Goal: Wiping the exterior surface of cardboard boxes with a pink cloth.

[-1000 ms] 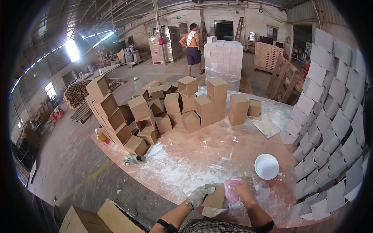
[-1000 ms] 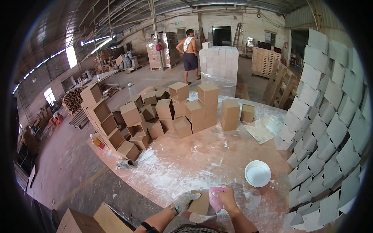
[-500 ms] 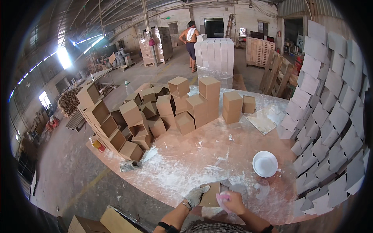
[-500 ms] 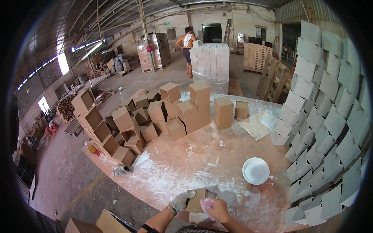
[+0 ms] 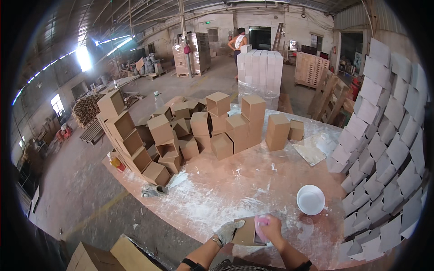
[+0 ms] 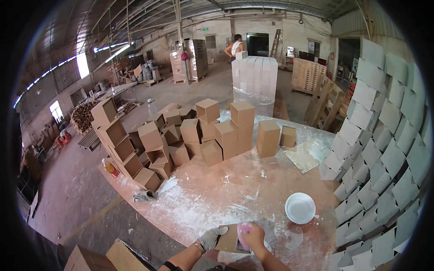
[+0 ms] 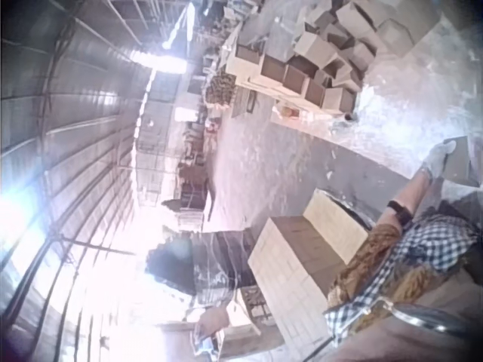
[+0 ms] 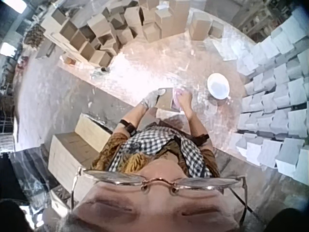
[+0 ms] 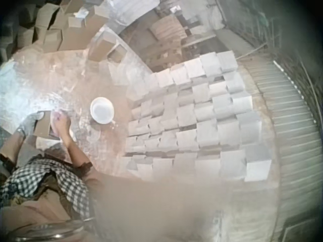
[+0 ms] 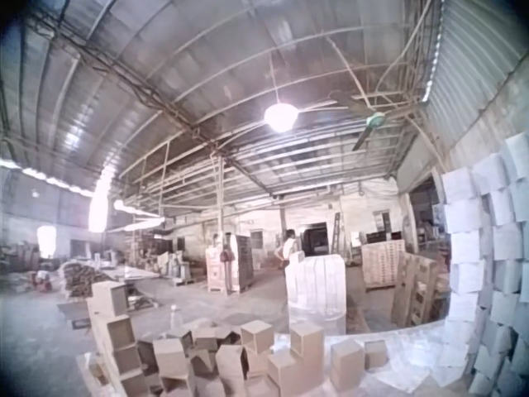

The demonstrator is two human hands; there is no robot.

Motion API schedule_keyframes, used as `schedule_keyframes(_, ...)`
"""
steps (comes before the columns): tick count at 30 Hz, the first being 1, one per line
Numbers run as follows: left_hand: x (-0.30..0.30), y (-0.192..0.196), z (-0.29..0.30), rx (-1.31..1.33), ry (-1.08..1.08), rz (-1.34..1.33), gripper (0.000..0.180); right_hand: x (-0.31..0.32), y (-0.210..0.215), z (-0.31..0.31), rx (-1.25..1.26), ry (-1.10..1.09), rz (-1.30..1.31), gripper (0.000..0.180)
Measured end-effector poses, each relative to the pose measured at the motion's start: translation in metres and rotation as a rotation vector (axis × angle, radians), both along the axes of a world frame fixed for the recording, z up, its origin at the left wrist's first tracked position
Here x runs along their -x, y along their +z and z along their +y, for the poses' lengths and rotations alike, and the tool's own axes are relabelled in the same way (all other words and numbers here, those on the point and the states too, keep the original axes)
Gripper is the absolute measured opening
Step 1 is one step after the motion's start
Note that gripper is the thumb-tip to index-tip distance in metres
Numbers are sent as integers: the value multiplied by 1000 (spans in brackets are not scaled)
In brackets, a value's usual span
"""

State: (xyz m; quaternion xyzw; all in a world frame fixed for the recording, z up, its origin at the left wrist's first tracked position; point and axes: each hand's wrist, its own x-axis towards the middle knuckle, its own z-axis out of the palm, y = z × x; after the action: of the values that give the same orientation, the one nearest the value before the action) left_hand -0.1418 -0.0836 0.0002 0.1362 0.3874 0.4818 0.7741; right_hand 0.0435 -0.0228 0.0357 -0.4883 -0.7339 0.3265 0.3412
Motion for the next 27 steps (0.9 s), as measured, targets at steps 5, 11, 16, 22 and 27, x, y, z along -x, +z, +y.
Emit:
schedule_keyframes(5,4,-10,3,16,-5,-37,38,-26,37,-56,-196,327,-88,18)
schedule_keyframes(11,7,-11,-2,21,24,-93,36,-52,11,-58,-141,416,31,22)
schedule_keyframes(16,10,-8,-3,-4,1,-165,40,-39,-6,-53,-15,176,215,20)
schedule_keyframes(22,12,-34,-2,-35,13,-111,41,-43,-42,-71,-252,206,-86,16)
schedule_keyframes(27,17,-32,-12,7,85,-93,42,-63,-85,-67,-354,113,-113,25)
